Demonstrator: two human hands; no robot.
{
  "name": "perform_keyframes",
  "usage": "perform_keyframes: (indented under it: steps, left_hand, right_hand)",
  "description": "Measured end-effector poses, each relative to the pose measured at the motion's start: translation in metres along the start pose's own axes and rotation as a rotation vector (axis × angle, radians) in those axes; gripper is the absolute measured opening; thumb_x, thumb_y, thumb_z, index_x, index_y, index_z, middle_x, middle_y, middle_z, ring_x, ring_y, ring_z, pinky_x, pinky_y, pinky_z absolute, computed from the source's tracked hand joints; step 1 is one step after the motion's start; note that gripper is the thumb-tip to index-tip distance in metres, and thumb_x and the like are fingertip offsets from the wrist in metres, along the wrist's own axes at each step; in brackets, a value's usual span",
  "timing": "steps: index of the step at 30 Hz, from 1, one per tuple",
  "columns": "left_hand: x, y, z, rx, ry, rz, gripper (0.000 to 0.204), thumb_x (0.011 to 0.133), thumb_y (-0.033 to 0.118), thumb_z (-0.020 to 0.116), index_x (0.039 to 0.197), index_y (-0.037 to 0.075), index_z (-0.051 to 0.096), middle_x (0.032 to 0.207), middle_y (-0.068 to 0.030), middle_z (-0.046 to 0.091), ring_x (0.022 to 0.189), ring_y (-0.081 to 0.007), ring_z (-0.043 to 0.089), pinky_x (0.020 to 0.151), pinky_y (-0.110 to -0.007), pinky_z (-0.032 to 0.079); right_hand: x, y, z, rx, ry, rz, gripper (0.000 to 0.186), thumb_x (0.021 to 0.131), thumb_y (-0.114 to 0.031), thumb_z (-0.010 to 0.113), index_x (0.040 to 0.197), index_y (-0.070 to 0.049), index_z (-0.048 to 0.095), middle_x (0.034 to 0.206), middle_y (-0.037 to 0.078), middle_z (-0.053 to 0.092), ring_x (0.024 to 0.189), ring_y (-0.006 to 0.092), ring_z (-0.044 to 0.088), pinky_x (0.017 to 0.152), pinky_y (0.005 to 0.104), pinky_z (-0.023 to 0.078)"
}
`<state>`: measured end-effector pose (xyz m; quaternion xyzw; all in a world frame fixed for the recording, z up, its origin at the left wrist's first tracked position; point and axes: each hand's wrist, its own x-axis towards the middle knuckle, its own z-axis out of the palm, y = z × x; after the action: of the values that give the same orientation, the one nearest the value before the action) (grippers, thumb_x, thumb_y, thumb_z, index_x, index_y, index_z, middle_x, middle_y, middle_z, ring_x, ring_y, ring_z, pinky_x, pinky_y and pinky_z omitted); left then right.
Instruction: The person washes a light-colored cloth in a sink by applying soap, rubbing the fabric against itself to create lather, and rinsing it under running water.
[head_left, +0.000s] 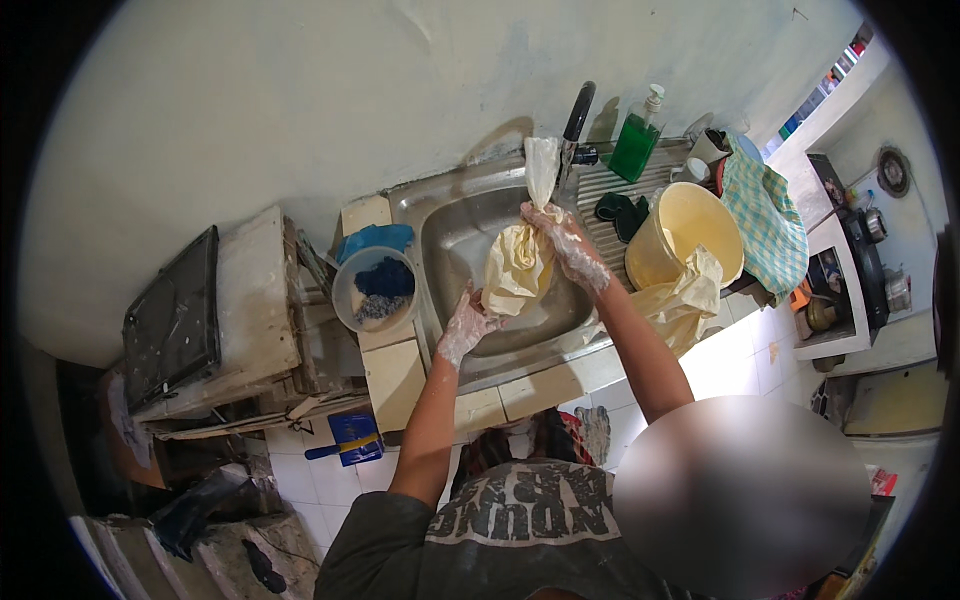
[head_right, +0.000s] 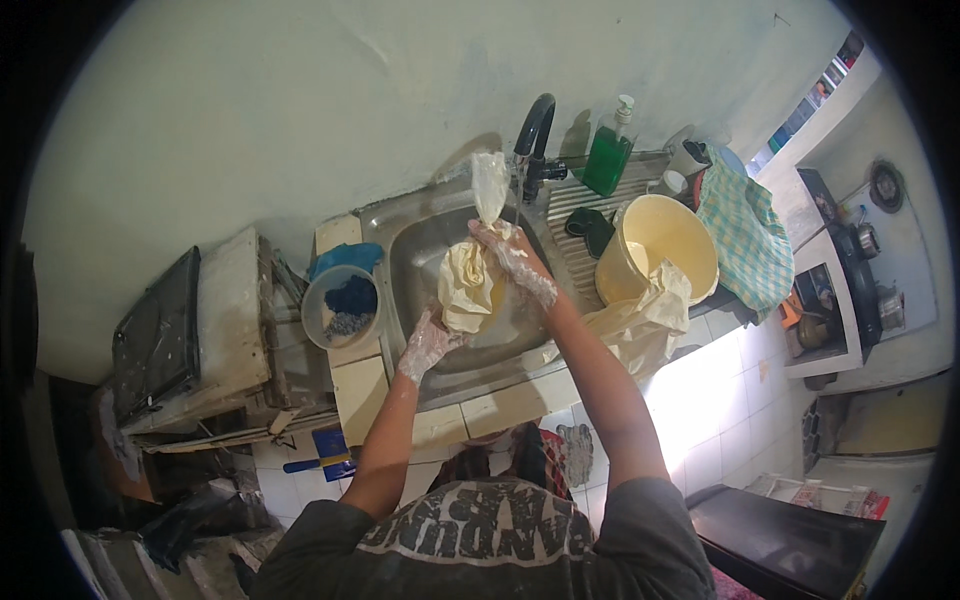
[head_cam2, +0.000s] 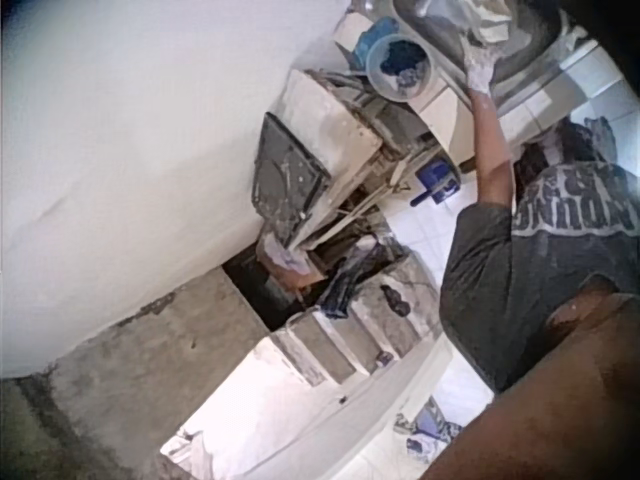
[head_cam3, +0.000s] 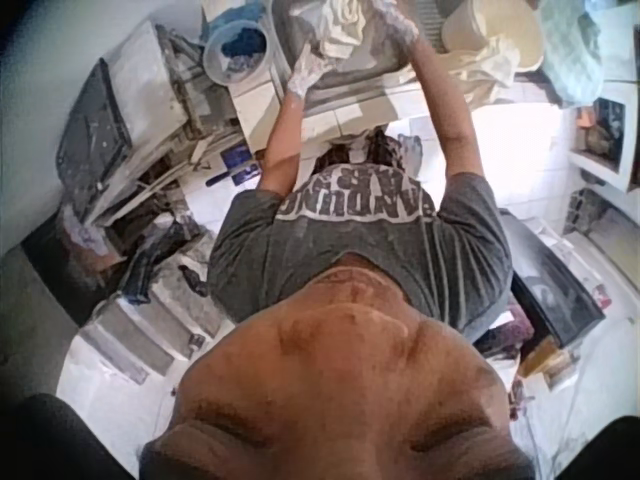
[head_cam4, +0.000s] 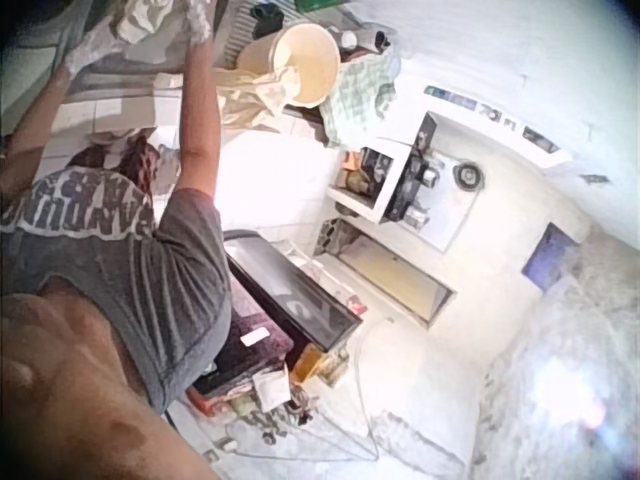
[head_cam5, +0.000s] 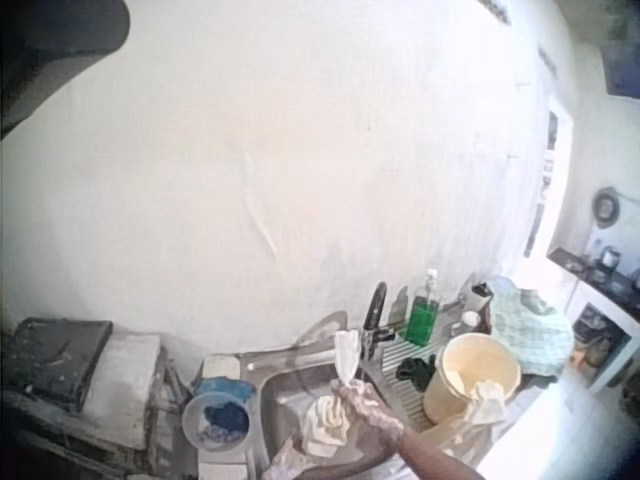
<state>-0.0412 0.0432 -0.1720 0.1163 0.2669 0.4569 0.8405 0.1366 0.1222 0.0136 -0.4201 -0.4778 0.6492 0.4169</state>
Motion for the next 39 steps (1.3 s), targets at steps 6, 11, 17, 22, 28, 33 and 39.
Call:
perform_keyframes:
  steps: [6,11,17,22,28,33,39]
  left_hand:
    - [-0.007,0.004,0.012,0.767,-0.228,0.273,0.066,0.081,0.028,0.059,0.135,0.011,0.025,0.125,-0.0082,0.045,0.105,-0.0229,0.052,0.081,-0.038,0.046]
    - [-0.002,0.021,0.023,0.411,-0.111,0.141,0.063,0.077,0.012,0.064,0.130,0.008,0.031,0.114,-0.0104,0.050,0.101,-0.0217,0.053,0.082,-0.037,0.046]
    - [0.013,-0.010,0.065,-0.712,0.078,0.068,0.066,0.079,0.053,0.051,0.126,0.009,0.036,0.119,-0.0174,0.047,0.113,-0.0346,0.042,0.088,-0.055,0.042]
    - [0.047,0.001,0.023,-0.654,0.063,0.184,0.063,0.079,0.057,0.045,0.123,0.012,0.040,0.123,-0.0143,0.045,0.106,-0.0361,0.049,0.079,-0.056,0.047]
    - [0.050,-0.010,0.015,-0.595,-0.117,0.160,0.054,0.080,0.054,0.045,0.117,0.015,0.048,0.118,-0.0083,0.051,0.105,-0.0304,0.052,0.078,-0.052,0.049]
    - [0.041,-0.023,0.024,-0.643,0.071,0.223,0.058,0.078,0.055,0.047,0.120,0.015,0.046,0.119,-0.0094,0.050,0.103,-0.0301,0.053,0.078,-0.052,0.048]
    - [0.013,-0.013,0.063,-0.602,0.103,0.299,0.067,0.072,0.060,0.051,0.121,0.016,0.045,0.118,-0.0076,0.050,0.101,-0.0288,0.053,0.078,-0.047,0.047]
  right_hand:
    - [0.007,-0.046,0.014,0.098,-0.120,0.105,0.024,0.085,-0.031,0.054,0.088,-0.007,0.054,0.081,0.000,0.054,0.074,0.0096,0.055,0.068,0.0254,0.046]
    - [0.002,-0.075,0.025,0.048,-0.155,0.095,0.025,0.084,-0.029,0.054,0.093,-0.006,0.054,0.085,0.002,0.056,0.078,0.0113,0.056,0.070,0.0262,0.047]
    - [-0.017,-0.080,0.025,-0.514,-0.262,-0.008,0.046,0.081,-0.042,0.052,0.100,0.000,0.059,0.099,0.009,0.059,0.092,0.0197,0.053,0.085,0.0320,0.039]
    - [0.002,-0.065,0.045,-0.562,-0.650,-0.149,0.044,0.081,-0.042,0.052,0.099,-0.003,0.061,0.096,0.011,0.061,0.087,0.0240,0.056,0.079,0.0332,0.043]
    - [0.001,-0.074,0.030,-1.139,-0.701,-0.266,0.037,0.084,-0.034,0.052,0.093,0.002,0.057,0.081,0.018,0.060,0.070,0.0278,0.055,0.067,0.0358,0.044]
    - [-0.008,-0.082,0.042,-1.314,-0.778,-0.333,0.036,0.085,-0.034,0.050,0.096,0.001,0.054,0.083,0.018,0.059,0.075,0.0310,0.056,0.069,0.0364,0.044]
    - [-0.005,-0.114,0.033,-1.391,-0.726,-0.347,0.035,0.086,-0.035,0.049,0.100,-0.003,0.054,0.087,0.017,0.059,0.081,0.0331,0.056,0.070,0.0370,0.044]
